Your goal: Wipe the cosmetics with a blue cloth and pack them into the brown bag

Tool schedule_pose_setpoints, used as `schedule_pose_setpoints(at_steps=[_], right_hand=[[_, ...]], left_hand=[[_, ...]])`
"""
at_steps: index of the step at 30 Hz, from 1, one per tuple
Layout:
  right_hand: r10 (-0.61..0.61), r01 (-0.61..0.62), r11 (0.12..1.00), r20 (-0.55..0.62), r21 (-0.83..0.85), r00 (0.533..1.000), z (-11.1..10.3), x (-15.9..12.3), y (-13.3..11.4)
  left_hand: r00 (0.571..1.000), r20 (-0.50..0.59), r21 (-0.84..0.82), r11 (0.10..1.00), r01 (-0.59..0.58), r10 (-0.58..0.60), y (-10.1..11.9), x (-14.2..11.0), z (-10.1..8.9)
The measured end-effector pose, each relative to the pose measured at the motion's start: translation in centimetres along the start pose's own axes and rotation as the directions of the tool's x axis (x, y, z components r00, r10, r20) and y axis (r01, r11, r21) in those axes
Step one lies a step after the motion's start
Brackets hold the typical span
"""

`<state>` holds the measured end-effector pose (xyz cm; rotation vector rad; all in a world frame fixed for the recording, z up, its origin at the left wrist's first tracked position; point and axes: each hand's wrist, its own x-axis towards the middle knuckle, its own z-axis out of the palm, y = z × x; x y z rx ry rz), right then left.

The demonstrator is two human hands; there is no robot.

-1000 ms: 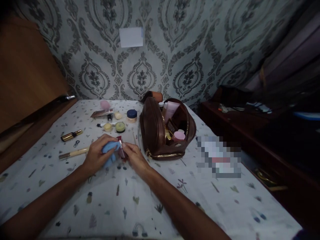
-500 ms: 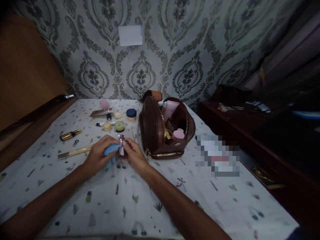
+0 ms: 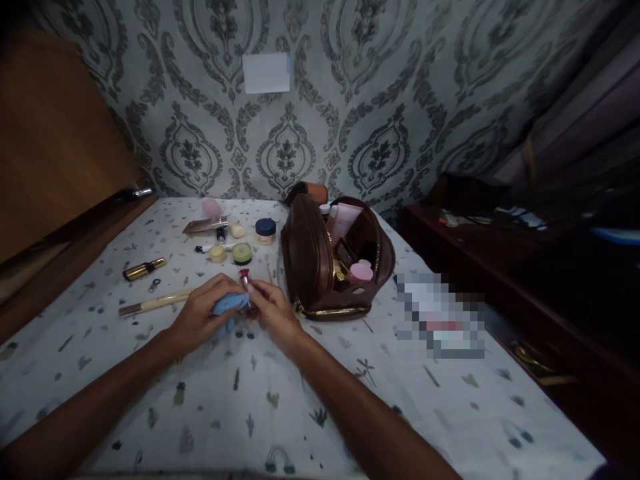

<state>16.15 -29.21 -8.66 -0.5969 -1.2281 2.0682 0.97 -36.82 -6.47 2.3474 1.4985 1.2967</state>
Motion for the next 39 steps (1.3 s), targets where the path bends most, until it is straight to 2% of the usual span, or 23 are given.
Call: schedule_pose_setpoints(at_steps=[5, 8, 10, 13, 16, 18, 22, 26, 29, 31, 36, 39], right_hand=[[0.046, -0.042, 0.998, 0.081, -0.052, 0.996, -0.1, -0.1, 0.2], [0.044, -0.04, 0.998, 0.101, -0.042, 0.994, 0.1, -0.1, 0.4], [0.037, -0.034, 0.999, 0.097, -0.032, 0.995, 0.1, -0.1, 0.3], [-0.002, 0.002, 1.0, 0.04, 0.015, 0.999, 0.1, 0.0, 0.3], [-0.025, 0.031, 0.995, -0.06, 0.097, 0.998, -0.1, 0.3, 0.2], [-0.024, 0.035, 0.992, -0.09, 0.124, 0.996, -0.2, 0.4, 0.1], [-0.003, 0.006, 0.993, -0.028, 0.12, 1.0, -0.3, 0.3, 0.0], [0.087, -0.098, 0.989, 0.109, 0.106, 0.99, -0.1, 0.0, 0.0], [0.124, -0.14, 0.984, 0.15, 0.107, 0.981, 0.0, -0.2, 0.0], [0.106, -0.123, 0.985, 0.13, 0.124, 0.986, -0.1, -0.1, 0.1], [0.033, -0.028, 0.986, -0.033, 0.163, 0.999, -0.6, 0.3, -0.1], [0.021, -0.019, 0.996, -0.016, 0.085, 1.0, -0.7, 0.4, -0.1]], left_hand=[[0.969, -0.161, 0.061, 0.978, 0.2, -0.188, -1.0, 0.3, -0.6], [0.956, -0.199, 0.044, 0.972, 0.23, -0.218, -1.3, 0.5, -0.8], [0.969, -0.161, 0.031, 0.98, 0.195, -0.188, -1.2, 0.5, -0.7], [0.995, -0.043, -0.009, 0.996, 0.09, -0.091, -0.5, 0.3, -0.4], [0.998, 0.066, -0.048, 0.999, -0.001, 0.004, 0.2, -0.1, 0.0], [0.994, 0.101, -0.059, 0.998, -0.027, 0.033, 0.4, -0.2, 0.2], [0.999, 0.051, -0.073, 0.997, 0.004, 0.0, 0.2, -0.1, 0.1], [0.986, -0.096, -0.022, 0.991, 0.133, -0.134, -0.5, 0.4, -0.5], [0.966, -0.158, -0.011, 0.979, 0.204, -0.203, -0.7, 0.6, -0.9], [0.972, -0.125, -0.03, 0.98, 0.196, -0.198, -0.6, 0.5, -0.9], [0.996, 0.06, -0.12, 0.99, 0.076, -0.069, -0.1, 0.3, -0.4], [0.994, 0.045, -0.139, 0.984, 0.108, -0.103, 0.0, 0.3, -0.3]])
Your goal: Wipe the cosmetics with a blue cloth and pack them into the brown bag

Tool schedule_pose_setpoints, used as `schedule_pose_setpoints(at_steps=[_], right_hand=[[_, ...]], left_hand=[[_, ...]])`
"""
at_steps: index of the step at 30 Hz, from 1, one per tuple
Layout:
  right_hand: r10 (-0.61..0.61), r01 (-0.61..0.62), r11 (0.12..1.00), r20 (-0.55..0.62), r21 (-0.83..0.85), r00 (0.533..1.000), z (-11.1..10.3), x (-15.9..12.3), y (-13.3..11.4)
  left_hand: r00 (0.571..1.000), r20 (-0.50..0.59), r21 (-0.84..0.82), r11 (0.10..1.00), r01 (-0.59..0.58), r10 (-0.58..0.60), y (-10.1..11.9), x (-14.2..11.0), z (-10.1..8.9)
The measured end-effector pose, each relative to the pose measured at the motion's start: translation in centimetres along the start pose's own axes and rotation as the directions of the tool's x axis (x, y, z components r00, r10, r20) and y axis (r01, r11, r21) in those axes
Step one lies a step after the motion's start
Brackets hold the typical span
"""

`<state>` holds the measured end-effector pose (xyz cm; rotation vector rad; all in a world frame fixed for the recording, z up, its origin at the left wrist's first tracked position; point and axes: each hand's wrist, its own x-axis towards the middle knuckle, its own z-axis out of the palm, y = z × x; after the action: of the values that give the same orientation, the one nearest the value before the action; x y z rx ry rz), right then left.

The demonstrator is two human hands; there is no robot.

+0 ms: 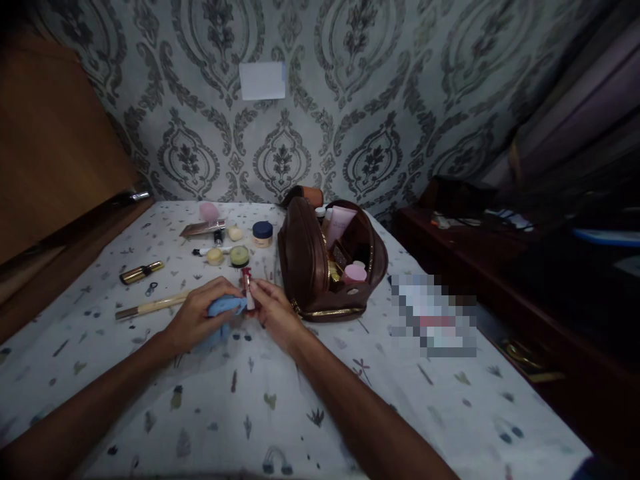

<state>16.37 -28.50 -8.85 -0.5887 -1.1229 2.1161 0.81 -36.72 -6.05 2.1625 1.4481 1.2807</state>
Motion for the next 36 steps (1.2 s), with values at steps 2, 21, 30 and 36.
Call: schedule_pose_setpoints(at_steps=[2, 21, 30, 36], right_hand=[[-0.014, 0.021, 0.991, 0.054, -0.131, 0.998, 0.2, -0.2, 0.0], [-0.249, 0.248, 0.948, 0.023, -0.199, 0.968, 0.9, -0.7, -0.3], [-0.323, 0.314, 0.944, -0.088, -0.099, 0.942, 1.3, -0.7, -0.9], [-0.459, 0.443, 0.831, 0.034, -0.338, 0.888, 1.9, -1.6, -1.1]], left_hand=[[0.994, -0.091, 0.0, 0.998, 0.066, -0.066, 0.0, 0.1, -0.3], [0.769, 0.054, -0.571, 0.612, 0.547, -0.637, -0.8, 0.8, -1.0], [0.705, 0.111, -0.657, 0.48, 0.581, -0.701, 0.3, 0.8, 0.4], [0.7, 0.287, -0.703, 0.353, 0.618, -0.654, 0.3, 0.9, 0.5]])
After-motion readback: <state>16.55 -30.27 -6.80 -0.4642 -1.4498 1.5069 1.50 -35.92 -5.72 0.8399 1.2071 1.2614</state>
